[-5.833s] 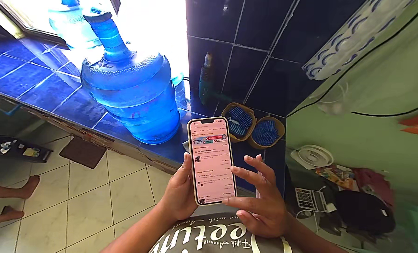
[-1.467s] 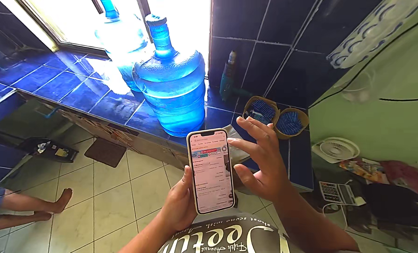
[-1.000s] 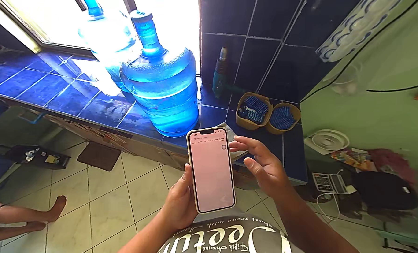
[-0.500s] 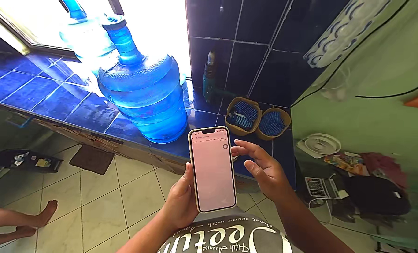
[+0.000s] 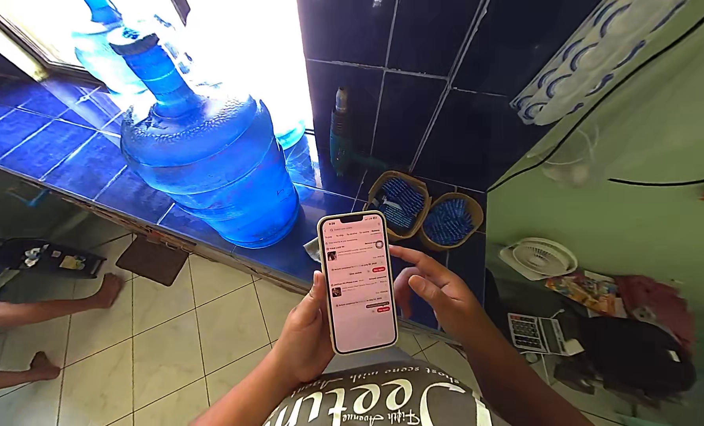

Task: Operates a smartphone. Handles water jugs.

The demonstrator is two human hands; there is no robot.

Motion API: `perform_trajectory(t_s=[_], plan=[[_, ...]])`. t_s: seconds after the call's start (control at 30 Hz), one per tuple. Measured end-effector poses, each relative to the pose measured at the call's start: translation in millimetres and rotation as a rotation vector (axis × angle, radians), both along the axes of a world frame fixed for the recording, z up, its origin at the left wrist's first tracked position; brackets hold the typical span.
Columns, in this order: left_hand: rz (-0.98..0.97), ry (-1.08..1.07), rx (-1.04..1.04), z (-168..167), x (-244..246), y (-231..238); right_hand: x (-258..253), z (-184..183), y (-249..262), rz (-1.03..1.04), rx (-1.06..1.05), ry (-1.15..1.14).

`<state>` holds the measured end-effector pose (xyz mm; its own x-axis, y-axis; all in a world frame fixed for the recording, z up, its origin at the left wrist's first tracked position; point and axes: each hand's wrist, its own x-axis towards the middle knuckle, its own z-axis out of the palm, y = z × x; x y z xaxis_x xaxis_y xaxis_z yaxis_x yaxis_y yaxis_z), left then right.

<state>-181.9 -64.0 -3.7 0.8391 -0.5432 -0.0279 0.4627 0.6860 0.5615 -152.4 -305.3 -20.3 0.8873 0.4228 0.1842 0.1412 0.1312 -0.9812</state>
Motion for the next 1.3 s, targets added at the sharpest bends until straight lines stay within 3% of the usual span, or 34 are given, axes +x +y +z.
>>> perform_trajectory(t_s=[0.23, 0.47, 0.7, 1.0, 1.3], plan=[[0.087, 0.054, 0.12, -8, 13, -27, 10, -12, -18, 0.255, 0.239, 0.314], [0.097, 0.115, 0.099, -17, 27, -48, 25, -29, -30, 0.356, 0.419, 0.46], [0.104, 0.206, 0.087, -52, 39, -57, 33, -55, -32, 0.328, 0.552, 0.725], [0.2, 0.27, 0.839, -112, 48, -46, 26, -115, -62, 0.193, 0.451, 0.903], [0.2, 0.53, 0.968, -162, 27, 0, 11, -168, -92, 0.05, 0.318, 1.08]])
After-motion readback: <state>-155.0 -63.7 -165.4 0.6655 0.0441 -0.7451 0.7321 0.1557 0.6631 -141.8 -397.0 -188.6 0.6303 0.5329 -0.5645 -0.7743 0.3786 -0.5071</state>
